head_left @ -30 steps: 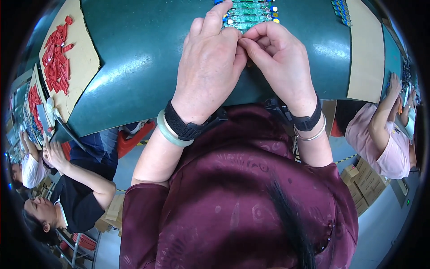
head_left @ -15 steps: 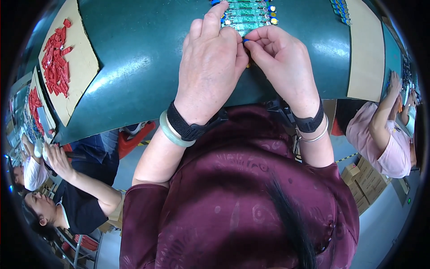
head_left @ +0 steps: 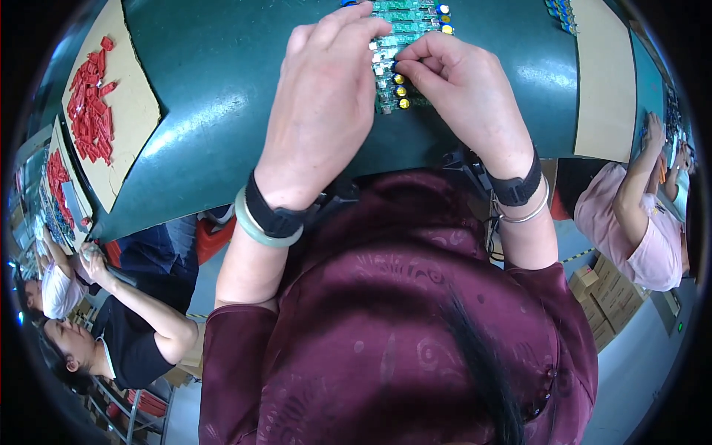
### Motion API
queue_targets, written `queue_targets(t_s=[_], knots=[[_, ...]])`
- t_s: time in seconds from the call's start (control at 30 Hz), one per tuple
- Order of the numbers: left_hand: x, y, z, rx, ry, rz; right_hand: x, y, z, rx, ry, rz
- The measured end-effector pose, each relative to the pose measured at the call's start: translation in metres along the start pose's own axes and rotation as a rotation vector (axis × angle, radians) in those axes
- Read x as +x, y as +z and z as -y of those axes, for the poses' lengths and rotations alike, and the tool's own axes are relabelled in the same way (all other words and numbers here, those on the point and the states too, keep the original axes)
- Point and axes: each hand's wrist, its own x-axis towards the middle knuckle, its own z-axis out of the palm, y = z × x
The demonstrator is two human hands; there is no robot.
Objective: The recorder uses a utility knife to prepare component strips and then manually inserts components into a printed circuit board.
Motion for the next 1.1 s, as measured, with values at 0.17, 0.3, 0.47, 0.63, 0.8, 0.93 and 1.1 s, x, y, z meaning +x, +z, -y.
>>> queue_targets(t_s=[0.17,0.3,0.47,0.63,0.8,0.93,1.1], knots=[[0.006,0.000,0.007,-0.009,0.013,0.019,0.005,-0.002,-0.001,-0.016,0.008,0.026],[0.007,-0.001,0.008,-0.009,-0.003,0.037,0.006,-0.002,-0.001,-0.006,0.006,0.023],[0.007,0.000,0.008,-0.001,-0.015,0.038,0.008,-0.001,-0.002,-0.010,-0.007,0.013],[0.005,0.000,0.010,0.007,-0.014,0.037,0.007,-0.002,0.000,-0.018,-0.022,0.012],[-0.004,0.001,0.016,-0.015,-0.004,0.048,0.000,0.004,-0.001,0.019,0.006,0.029],[-0.008,-0.002,0.015,-0.061,-0.006,0.040,-0.011,0.004,0.008,0.011,0.040,0.014],[0.002,-0.015,0.011,-0.124,-0.048,0.065,-0.017,0.013,0.020,-0.073,-0.113,-0.080]])
